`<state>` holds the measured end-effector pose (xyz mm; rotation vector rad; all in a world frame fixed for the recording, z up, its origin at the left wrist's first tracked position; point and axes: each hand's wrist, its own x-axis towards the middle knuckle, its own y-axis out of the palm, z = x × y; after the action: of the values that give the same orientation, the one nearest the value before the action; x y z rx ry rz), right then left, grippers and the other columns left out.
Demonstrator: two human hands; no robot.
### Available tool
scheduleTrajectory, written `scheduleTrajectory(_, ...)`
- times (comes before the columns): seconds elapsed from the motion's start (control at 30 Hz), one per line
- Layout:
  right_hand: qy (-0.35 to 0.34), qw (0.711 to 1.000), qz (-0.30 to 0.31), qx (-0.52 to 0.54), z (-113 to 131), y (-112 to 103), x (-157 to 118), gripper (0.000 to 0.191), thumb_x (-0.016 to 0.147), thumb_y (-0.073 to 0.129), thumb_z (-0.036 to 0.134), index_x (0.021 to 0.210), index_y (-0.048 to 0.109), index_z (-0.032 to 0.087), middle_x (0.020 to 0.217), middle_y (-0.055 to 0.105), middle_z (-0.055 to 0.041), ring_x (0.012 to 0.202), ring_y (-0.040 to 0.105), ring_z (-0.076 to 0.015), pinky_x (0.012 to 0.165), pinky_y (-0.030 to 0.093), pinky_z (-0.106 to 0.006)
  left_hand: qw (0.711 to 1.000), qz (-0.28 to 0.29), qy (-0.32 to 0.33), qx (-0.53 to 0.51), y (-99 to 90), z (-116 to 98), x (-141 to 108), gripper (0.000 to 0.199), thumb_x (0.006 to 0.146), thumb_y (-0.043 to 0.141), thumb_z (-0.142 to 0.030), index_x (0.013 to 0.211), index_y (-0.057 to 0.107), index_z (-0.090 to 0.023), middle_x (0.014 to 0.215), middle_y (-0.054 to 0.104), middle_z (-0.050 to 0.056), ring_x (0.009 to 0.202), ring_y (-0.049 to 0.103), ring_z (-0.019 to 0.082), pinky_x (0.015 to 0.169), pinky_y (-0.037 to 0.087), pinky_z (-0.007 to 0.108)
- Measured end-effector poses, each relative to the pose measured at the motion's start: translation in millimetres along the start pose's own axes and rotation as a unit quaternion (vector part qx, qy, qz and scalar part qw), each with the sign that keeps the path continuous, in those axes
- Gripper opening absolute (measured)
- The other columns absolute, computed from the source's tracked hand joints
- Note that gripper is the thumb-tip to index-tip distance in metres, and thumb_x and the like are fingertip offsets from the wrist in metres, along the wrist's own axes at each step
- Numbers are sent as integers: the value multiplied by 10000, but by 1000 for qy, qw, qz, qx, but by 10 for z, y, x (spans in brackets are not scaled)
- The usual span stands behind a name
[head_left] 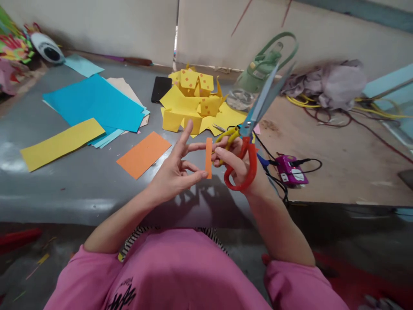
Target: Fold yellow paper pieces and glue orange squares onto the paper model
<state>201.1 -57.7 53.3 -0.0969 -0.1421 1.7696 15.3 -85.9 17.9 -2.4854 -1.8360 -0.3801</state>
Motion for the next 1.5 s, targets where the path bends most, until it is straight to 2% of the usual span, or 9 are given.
scheduleTrajectory(0.13,-7,999,27,18,-8,52,28,297,805,734,421,895,521,235,802,565,36,702,573,-133,652,475,-300,1000,10,-8,9,-13,-23,-68,1059,836,784,-284,1604,97,-527,1521,544,104,724,746,108,482,508,156)
scheduleTrajectory(0.27,-7,1000,7,-6,2,78,19,264,783,736,350,866,510,242,775,527,56,641,512,-104,606,441,-280,1000,9,-27,13,-37,-20,-96,1057,816,794,-268,1606,135,-507,1484,563,99,715,730,97,500,514,165)
scheduleTrajectory(0.37,-30,999,-26,-10,-10,87,40,278,786,746,344,853,494,247,779,533,52,645,518,-108,609,454,-282,996,11,-90,-1,-48,-52,-97,930,805,798,-313,1579,295,-425,1383,613,92,721,710,96,544,530,186)
scheduleTrajectory(0.47,-57,997,-47,-1,-34,90,68,293,799,763,346,857,491,253,763,528,53,617,511,-107,603,470,-289,984,39,-177,-3,-35,-103,-90,615,770,827,-408,1323,608,-252,1167,689,66,720,696,111,577,525,204)
scheduleTrajectory(0.53,-61,997,-50,-8,-43,93,76,294,807,767,351,854,494,255,760,528,51,609,511,-109,589,476,-289,976,65,-210,-13,-7,-127,-85,451,760,829,-445,1109,686,-197,1044,713,48,721,699,122,595,521,213)
scheduleTrajectory(0.6,-67,996,-54,-18,-43,99,73,298,815,767,352,836,486,252,778,532,45,617,516,-108,576,477,-282,972,75,-221,-35,28,-137,-80,380,768,819,-455,1010,698,-188,981,727,38,725,707,132,609,523,223)
scheduleTrajectory(0.9,-53,996,-66,-15,-3,117,32,306,811,778,349,816,488,250,787,537,28,629,525,-116,513,466,-264,971,51,-225,-61,59,-85,-106,300,843,739,-457,860,633,-177,854,757,32,655,712,120,514,475,183)
scheduleTrajectory(1.1,-50,996,-77,-5,-5,84,9,275,799,748,342,866,496,252,786,590,31,678,600,-136,587,504,-291,978,27,-204,-44,21,-110,-119,262,861,708,-418,836,601,-180,858,753,23,619,697,104,485,444,174)
scheduleTrajectory(1.5,-1,1000,-7,-19,30,28,-227,284,781,757,340,873,508,237,766,599,41,652,627,-141,631,489,-322,991,-58,-117,-20,-178,-94,-105,123,807,697,-247,735,618,-184,681,638,-45,513,513,48,488,401,166)
